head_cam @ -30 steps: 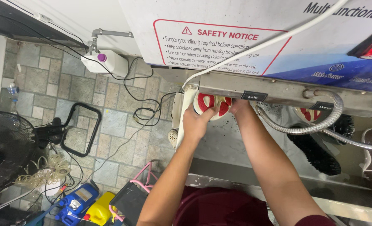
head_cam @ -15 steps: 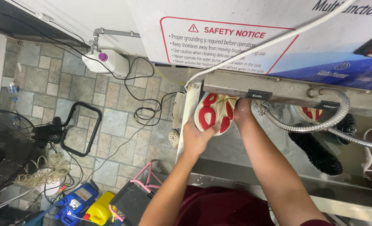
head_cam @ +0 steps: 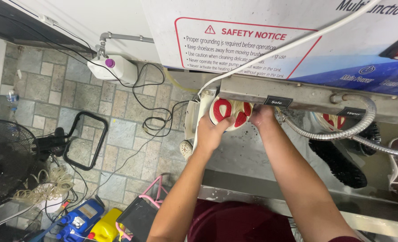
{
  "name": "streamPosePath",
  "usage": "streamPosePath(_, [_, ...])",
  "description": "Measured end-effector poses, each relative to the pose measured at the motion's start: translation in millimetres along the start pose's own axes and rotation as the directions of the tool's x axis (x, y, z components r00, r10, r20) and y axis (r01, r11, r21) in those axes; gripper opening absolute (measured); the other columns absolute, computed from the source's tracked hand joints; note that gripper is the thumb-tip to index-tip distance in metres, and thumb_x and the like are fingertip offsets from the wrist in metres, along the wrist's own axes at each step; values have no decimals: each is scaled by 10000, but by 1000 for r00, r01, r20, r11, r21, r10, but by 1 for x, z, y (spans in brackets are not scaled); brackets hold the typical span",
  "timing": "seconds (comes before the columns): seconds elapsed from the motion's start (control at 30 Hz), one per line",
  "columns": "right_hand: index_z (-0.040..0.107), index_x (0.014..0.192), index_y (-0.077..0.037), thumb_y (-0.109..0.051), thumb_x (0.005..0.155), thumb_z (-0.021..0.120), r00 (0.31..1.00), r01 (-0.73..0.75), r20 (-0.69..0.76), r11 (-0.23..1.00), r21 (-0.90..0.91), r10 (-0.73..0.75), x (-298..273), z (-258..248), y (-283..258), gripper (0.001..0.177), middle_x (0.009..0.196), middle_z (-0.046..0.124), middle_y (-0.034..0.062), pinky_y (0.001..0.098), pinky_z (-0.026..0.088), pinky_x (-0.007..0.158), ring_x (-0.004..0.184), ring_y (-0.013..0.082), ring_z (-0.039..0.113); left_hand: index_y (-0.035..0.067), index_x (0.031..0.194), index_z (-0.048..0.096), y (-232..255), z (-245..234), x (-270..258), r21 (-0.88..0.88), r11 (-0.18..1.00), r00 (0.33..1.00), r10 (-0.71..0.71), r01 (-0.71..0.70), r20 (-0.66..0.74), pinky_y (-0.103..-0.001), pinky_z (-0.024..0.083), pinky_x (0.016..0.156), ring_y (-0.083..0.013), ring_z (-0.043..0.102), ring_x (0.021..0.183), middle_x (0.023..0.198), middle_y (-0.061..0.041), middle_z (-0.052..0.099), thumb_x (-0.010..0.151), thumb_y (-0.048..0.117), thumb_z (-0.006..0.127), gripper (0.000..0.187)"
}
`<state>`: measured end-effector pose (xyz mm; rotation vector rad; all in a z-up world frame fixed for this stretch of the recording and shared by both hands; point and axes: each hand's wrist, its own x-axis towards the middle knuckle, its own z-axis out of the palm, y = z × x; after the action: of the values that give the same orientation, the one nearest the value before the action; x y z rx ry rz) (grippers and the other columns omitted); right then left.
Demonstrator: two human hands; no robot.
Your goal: The person cleans a blue and white sneaker using a multifunctional shoe washing machine. They scrub the sole and upper with a brush, rinse the shoe with a handheld spray nozzle, and wipe the surface with a cloth. The person handles the shoe one at a time, focusing on different sections of the sole and upper.
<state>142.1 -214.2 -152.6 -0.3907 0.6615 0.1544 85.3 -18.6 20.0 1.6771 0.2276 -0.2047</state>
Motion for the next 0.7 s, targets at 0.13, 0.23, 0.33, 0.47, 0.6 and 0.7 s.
streamPosePath(0.13, [475, 1457, -25, -497, 998, 458, 999, 42, 24, 999, 25, -42, -8, -3, 4, 659, 1460, 554, 194, 519, 455, 1118, 1323, 356, 573, -28, 1125, 693, -3, -4, -15, 0, 1000, 999, -10, 10, 30, -321, 581, 857, -199, 761, 904, 1000, -133, 793, 751, 255, 788, 478])
streamPosePath(0.23, [477, 1441, -32, -523, 985, 399, 999, 41, 12, 999, 10, -41, -12, -2, 4, 676, 1426, 563, 199, 535, 487, 1093, 1277, 368, 583, -21, 1112, 703, -4, -2, -20, 44, 999, 998, 12, -15, 63, -329, 575, 854, -198, 753, 899, 989, -130, 791, 749, 258, 792, 466])
streamPosePath(0.33, [480, 1447, -20, -507, 1008, 391, 999, 24, -21, 999, -23, -24, -6, -21, -6, 661, 1428, 566, 214, 532, 475, 1093, 1287, 365, 587, -17, 1095, 708, -14, 6, -16, 84, 996, 997, -47, 43, 53, -330, 570, 850, -190, 750, 891, 973, -122, 788, 752, 273, 803, 459])
streamPosePath(0.47, [491, 1460, -4, -425, 1062, 519, 1000, -20, 12, 1000, -10, 20, 11, -35, -15, 581, 1465, 574, 200, 469, 436, 1156, 1359, 328, 576, -22, 1169, 700, -27, 14, -6, -165, 986, 999, -1, 7, 33, -317, 557, 904, -176, 719, 948, 1034, -108, 780, 813, 260, 754, 458])
streamPosePath(0.6, [528, 1409, -59, -445, 979, 571, 987, -32, 158, 998, -53, 40, 8, -14, -6, 580, 1418, 596, 122, 458, 473, 1145, 1317, 288, 573, -18, 1164, 697, -22, 3, 3, -72, 997, 1000, 15, -14, 11, -310, 555, 884, -171, 722, 937, 1026, -98, 778, 788, 249, 758, 466])
streamPosePath(0.7, [546, 1392, -33, -451, 963, 579, 977, -44, 207, 998, -46, 53, -3, 7, 2, 600, 1380, 608, 171, 484, 489, 1116, 1282, 323, 583, -22, 1151, 690, -15, -2, 7, -44, 998, 999, 35, -35, 11, -314, 566, 861, -174, 726, 922, 1018, -101, 778, 761, 230, 773, 472])
